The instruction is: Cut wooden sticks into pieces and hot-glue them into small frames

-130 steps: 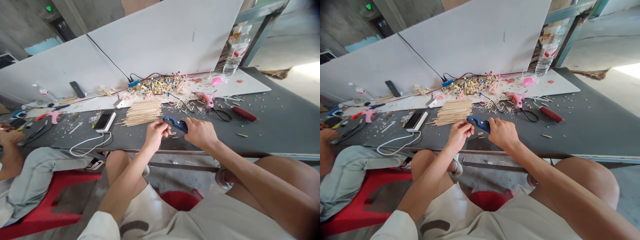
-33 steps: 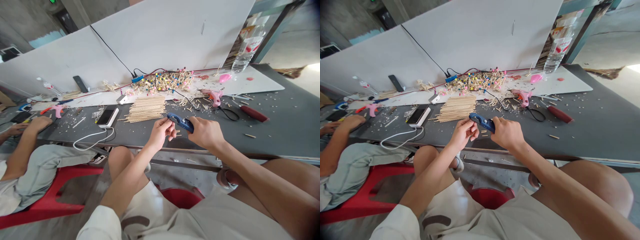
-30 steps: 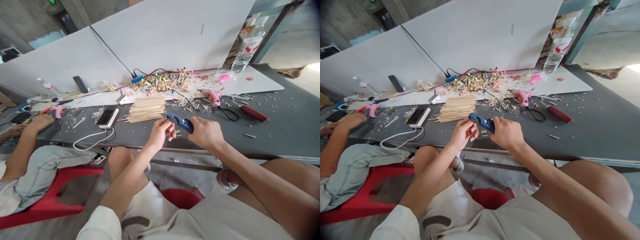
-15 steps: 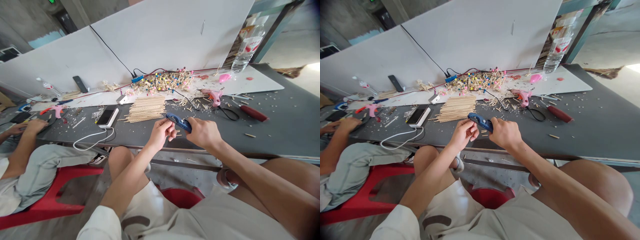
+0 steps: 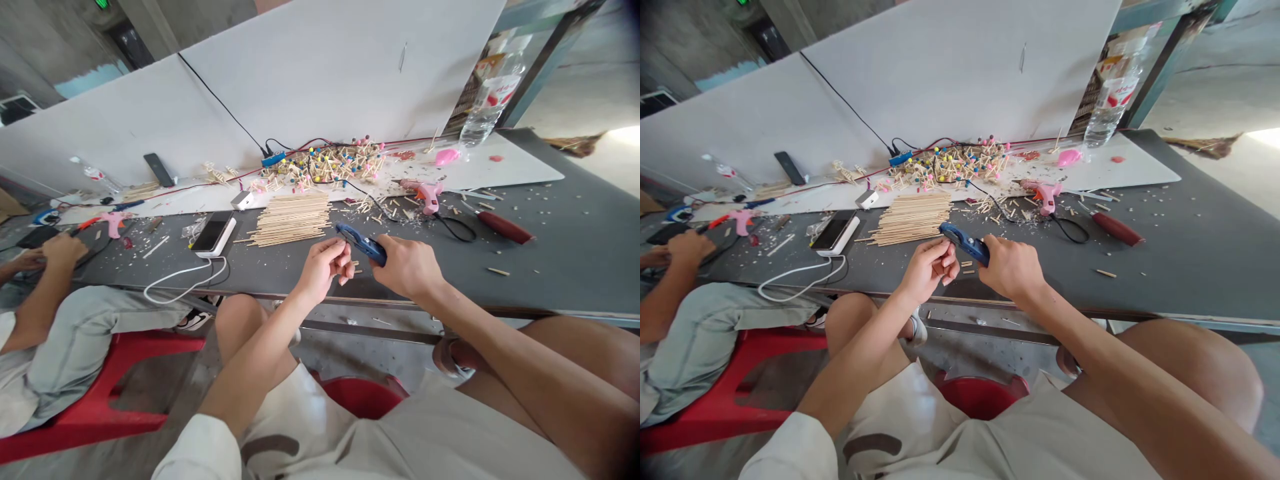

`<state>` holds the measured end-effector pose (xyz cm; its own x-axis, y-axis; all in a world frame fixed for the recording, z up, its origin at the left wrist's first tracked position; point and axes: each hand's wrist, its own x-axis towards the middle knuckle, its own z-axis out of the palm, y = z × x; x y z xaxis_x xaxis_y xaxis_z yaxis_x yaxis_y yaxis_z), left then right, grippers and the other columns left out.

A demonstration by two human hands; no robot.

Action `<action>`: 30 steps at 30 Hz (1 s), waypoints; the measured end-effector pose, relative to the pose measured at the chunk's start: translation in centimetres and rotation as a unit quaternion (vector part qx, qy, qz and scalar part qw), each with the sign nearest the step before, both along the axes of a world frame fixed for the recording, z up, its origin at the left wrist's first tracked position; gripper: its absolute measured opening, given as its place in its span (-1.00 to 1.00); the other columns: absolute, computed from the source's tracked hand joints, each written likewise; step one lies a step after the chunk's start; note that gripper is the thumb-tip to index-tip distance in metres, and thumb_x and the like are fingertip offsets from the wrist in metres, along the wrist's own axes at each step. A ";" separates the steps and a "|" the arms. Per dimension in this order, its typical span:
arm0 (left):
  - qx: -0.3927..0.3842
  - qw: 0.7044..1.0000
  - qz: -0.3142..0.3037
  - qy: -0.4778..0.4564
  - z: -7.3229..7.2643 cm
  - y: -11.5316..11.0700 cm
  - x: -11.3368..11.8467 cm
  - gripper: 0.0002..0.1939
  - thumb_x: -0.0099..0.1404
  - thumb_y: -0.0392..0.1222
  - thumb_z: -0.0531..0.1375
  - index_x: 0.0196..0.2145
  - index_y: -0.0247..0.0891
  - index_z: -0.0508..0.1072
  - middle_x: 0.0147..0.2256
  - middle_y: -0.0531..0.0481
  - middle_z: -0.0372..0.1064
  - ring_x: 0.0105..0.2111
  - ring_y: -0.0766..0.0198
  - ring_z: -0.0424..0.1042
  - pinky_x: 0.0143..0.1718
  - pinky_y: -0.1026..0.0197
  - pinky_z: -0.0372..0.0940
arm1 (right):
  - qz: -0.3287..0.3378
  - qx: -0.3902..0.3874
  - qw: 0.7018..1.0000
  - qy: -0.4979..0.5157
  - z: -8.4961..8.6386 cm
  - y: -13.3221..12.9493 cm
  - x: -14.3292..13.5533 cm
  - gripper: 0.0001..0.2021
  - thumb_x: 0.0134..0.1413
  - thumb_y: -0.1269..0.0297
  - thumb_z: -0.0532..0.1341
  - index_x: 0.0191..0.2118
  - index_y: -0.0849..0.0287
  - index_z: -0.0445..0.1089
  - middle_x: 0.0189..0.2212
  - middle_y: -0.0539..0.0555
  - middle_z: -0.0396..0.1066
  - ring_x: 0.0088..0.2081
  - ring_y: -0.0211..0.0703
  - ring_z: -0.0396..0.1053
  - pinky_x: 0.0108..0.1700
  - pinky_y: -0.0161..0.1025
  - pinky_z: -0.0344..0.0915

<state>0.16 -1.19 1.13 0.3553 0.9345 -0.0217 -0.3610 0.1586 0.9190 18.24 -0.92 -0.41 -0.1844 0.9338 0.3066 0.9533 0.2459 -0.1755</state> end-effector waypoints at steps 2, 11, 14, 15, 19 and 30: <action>0.001 1.000 -0.003 0.006 0.0 -0.1 0.0 -0.69 0.26 0.00 0.25 -0.43 -0.30 0.33 -0.56 0.14 0.05 -0.61 0.39 0.32 -0.68 0.35 0.09 | -0.014 -0.016 1.000 0.021 0.2 0.2 0.2 -0.79 0.04 0.15 0.14 -0.29 0.12 0.43 -0.43 0.11 0.51 -0.45 -0.05 0.40 -0.43 -0.23 -0.01; 0.036 0.998 -0.008 0.054 0.0 -0.1 0.2 -0.67 0.27 0.05 0.24 -0.40 -0.31 0.38 -0.54 0.11 0.11 -0.57 0.39 0.33 -0.65 0.36 0.14 | -0.077 -0.177 0.906 0.378 1.4 1.9 2.6 -0.78 -0.05 0.12 0.30 -0.42 0.18 0.39 -0.61 0.04 0.42 -0.55 -0.09 0.41 -0.44 -0.23 0.29; 0.067 0.992 -0.021 0.108 -0.2 -0.2 0.3 -0.68 0.30 0.03 0.22 -0.39 -0.32 0.41 -0.56 0.11 0.13 -0.57 0.36 0.35 -0.64 0.35 0.18 | 0.004 -0.217 0.826 0.520 1.7 1.3 2.5 -0.70 -0.16 0.12 0.40 -0.33 0.18 0.42 -0.52 0.02 0.46 -0.57 -0.16 0.37 -0.48 -0.23 0.35; 0.076 0.989 -0.027 0.128 -0.2 -0.2 0.4 -0.68 0.31 0.03 0.21 -0.39 -0.32 0.42 -0.57 0.10 0.13 -0.57 0.36 0.35 -0.64 0.34 0.19 | 0.032 -0.227 0.801 0.552 1.8 1.0 2.3 -0.67 -0.19 0.12 0.42 -0.31 0.19 0.42 -0.48 0.03 0.48 -0.57 -0.19 0.36 -0.47 -0.22 0.36; 0.089 0.978 -0.060 0.181 -0.5 -0.4 0.6 -0.67 0.32 0.03 0.19 -0.39 -0.33 0.44 -0.58 0.09 0.16 -0.57 0.35 0.36 -0.62 0.34 0.23 | 0.104 -0.236 0.755 0.603 2.3 0.1 1.5 -0.56 -0.27 0.12 0.48 -0.25 0.22 0.42 -0.31 0.11 0.54 -0.50 -0.21 0.38 -0.45 -0.23 0.40; 0.077 0.970 -0.107 0.203 -0.6 -0.5 0.8 -0.63 0.32 0.08 0.18 -0.38 -0.33 0.44 -0.57 0.08 0.19 -0.56 0.36 0.36 -0.60 0.35 0.24 | 0.093 -0.203 0.764 0.605 1.8 0.3 1.6 -0.62 -0.26 0.18 0.48 -0.29 0.21 0.40 -0.48 -0.03 0.43 -0.59 -0.24 0.35 -0.51 -0.25 0.33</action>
<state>0.92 -1.70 0.51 0.5328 0.8436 -0.0668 0.0610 0.0404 0.9973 19.88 -0.60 1.41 -0.1368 0.9894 0.0492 -0.0117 0.0481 -0.9988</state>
